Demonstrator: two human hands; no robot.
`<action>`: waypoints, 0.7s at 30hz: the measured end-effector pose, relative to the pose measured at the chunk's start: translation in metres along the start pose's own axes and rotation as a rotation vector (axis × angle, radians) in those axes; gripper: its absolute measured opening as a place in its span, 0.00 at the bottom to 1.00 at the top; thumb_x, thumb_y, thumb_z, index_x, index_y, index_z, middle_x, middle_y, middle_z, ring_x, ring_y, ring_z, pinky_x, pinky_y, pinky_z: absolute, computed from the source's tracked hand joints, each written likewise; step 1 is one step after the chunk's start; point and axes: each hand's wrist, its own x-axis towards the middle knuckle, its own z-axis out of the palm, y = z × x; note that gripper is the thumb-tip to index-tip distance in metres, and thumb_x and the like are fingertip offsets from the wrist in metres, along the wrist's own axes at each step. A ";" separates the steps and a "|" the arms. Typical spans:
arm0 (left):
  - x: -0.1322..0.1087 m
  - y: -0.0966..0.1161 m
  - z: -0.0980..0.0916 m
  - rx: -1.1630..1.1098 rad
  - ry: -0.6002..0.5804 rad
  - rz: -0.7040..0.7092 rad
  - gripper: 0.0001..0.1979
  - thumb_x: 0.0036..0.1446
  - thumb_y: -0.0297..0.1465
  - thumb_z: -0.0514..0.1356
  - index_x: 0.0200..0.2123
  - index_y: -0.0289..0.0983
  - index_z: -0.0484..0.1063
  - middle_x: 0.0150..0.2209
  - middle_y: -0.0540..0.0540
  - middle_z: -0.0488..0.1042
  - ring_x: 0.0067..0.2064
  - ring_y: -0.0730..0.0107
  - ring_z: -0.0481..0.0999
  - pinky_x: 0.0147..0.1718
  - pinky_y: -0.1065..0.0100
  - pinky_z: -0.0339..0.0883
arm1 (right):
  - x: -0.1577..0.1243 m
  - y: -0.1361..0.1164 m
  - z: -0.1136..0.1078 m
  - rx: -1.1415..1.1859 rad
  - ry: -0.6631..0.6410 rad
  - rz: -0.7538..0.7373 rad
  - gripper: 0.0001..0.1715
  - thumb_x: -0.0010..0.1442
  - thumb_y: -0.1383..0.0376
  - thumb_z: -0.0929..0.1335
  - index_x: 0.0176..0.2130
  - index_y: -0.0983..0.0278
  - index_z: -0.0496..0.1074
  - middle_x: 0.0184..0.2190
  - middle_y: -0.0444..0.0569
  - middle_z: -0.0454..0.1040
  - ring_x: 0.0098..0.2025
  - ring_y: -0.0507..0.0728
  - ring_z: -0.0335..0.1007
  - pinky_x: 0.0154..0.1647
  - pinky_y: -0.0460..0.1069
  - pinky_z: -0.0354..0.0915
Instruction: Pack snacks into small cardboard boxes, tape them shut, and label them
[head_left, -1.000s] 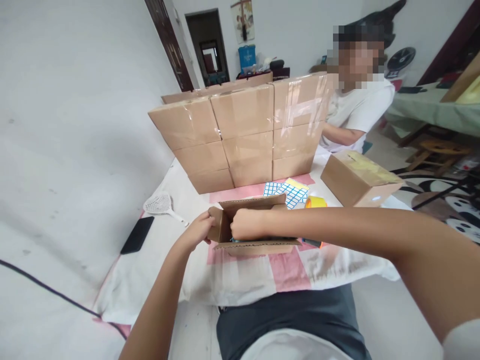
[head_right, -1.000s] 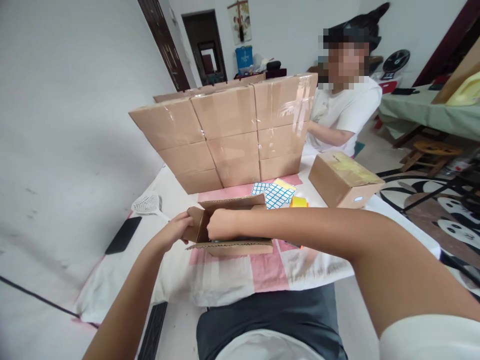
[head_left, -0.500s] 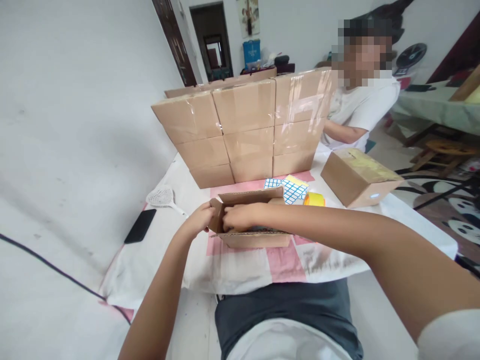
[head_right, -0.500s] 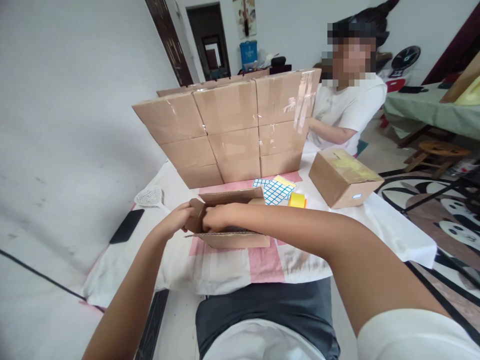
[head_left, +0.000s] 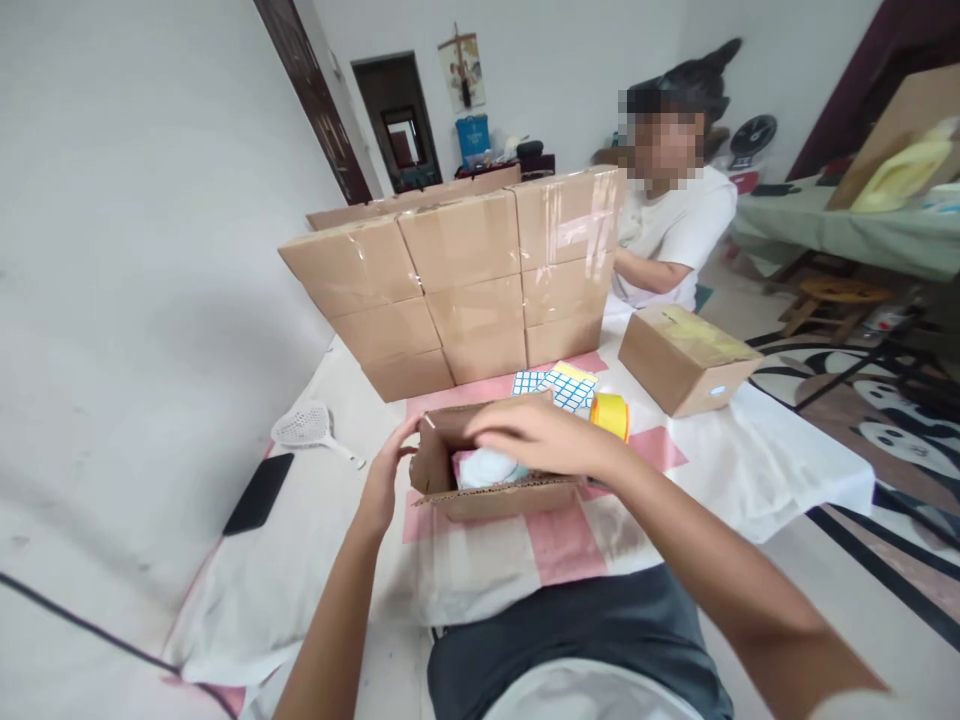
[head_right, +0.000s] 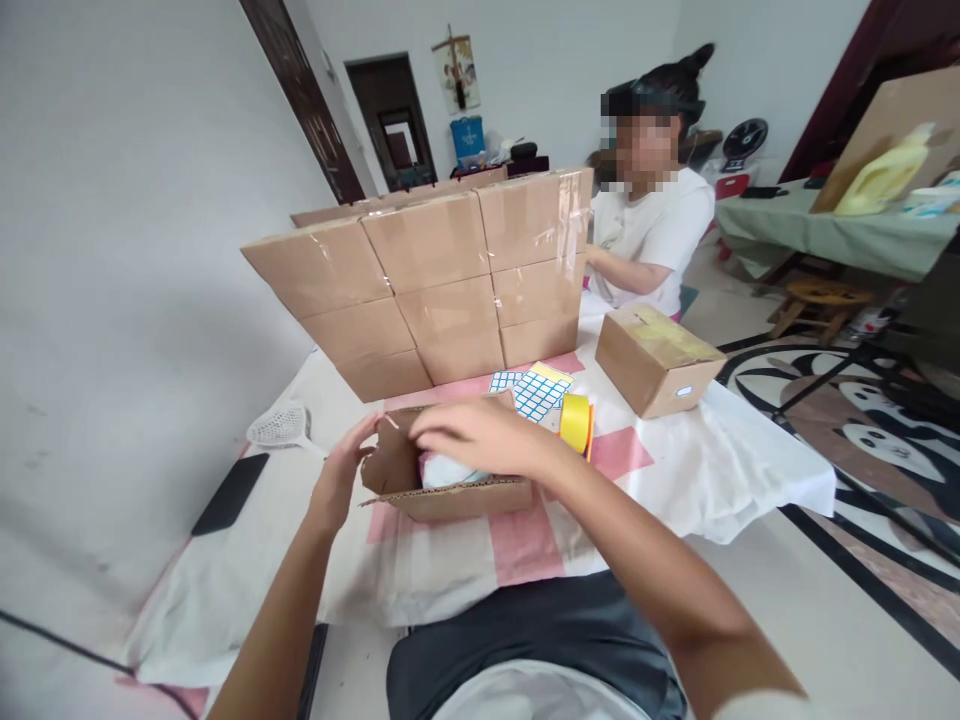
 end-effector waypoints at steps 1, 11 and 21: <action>-0.006 -0.013 0.003 -0.056 -0.027 0.080 0.40 0.63 0.57 0.36 0.68 0.41 0.60 0.70 0.38 0.61 0.70 0.50 0.59 0.62 0.50 0.61 | -0.024 0.010 -0.003 0.125 0.317 0.020 0.18 0.73 0.60 0.60 0.46 0.60 0.77 0.38 0.47 0.80 0.42 0.57 0.77 0.47 0.52 0.70; -0.031 -0.047 0.074 0.074 0.318 0.211 0.36 0.63 0.53 0.52 0.67 0.38 0.57 0.61 0.33 0.69 0.66 0.48 0.66 0.64 0.48 0.60 | -0.105 0.079 0.070 0.440 0.783 0.254 0.21 0.73 0.54 0.59 0.44 0.59 0.77 0.46 0.53 0.79 0.54 0.63 0.73 0.57 0.58 0.66; -0.042 -0.015 0.082 0.279 0.529 0.270 0.31 0.64 0.35 0.56 0.69 0.42 0.54 0.69 0.34 0.57 0.70 0.50 0.59 0.65 0.50 0.59 | -0.102 0.078 0.061 0.033 0.899 0.239 0.16 0.70 0.59 0.62 0.53 0.59 0.72 0.52 0.54 0.73 0.58 0.64 0.66 0.62 0.63 0.60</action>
